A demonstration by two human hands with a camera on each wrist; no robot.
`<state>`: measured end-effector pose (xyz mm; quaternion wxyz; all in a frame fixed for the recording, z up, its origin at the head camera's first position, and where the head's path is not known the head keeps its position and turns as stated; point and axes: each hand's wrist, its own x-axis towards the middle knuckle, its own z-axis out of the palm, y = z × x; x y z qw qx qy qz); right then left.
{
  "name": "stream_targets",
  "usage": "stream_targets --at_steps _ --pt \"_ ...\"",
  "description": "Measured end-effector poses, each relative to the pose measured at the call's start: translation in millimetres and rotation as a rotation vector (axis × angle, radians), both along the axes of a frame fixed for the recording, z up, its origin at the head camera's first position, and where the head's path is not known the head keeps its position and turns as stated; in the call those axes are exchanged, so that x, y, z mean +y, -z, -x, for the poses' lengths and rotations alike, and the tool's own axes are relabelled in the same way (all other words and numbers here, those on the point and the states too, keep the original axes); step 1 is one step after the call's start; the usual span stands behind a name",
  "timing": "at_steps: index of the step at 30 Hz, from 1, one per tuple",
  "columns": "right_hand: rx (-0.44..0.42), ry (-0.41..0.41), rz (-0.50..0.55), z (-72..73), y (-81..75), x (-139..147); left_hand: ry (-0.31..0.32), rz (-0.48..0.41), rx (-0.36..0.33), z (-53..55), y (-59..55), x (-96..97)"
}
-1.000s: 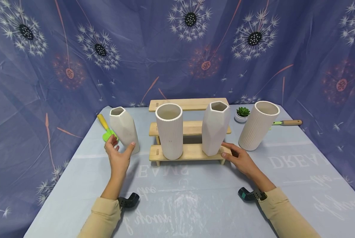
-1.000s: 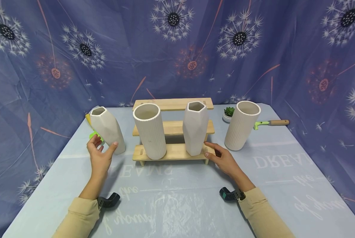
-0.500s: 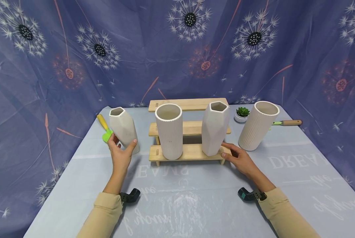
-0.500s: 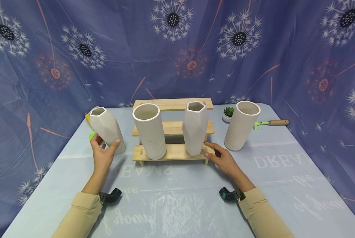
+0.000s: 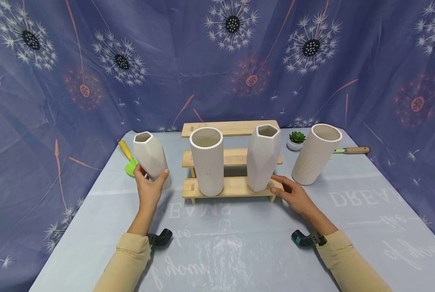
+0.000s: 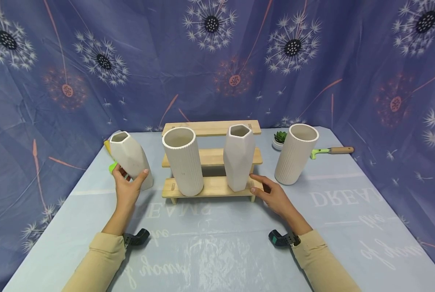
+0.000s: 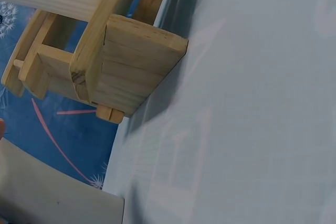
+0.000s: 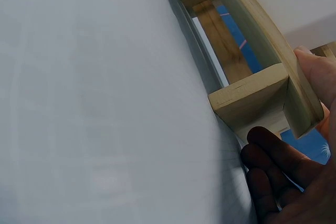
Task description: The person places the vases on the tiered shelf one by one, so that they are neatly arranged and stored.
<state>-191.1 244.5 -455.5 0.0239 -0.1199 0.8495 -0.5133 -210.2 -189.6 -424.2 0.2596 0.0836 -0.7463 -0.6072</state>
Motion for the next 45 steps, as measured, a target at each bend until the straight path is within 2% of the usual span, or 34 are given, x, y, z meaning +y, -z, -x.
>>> stream_targets --at_steps 10,26,33,45 --pt "0.001 -0.001 0.009 0.3 0.5 0.4 0.001 -0.013 -0.024 5.4 2.0 0.6" --pt "-0.004 0.004 0.002 0.5 -0.6 0.2 -0.054 -0.006 -0.058 12.6 4.7 3.7" --pt "-0.007 0.007 -0.002 -0.8 -0.8 -0.4 -0.07 0.005 -0.072 12.3 4.4 1.4" --pt "0.011 0.006 0.004 -0.3 2.2 0.1 -0.048 -0.004 -0.067 10.9 1.9 -0.9"
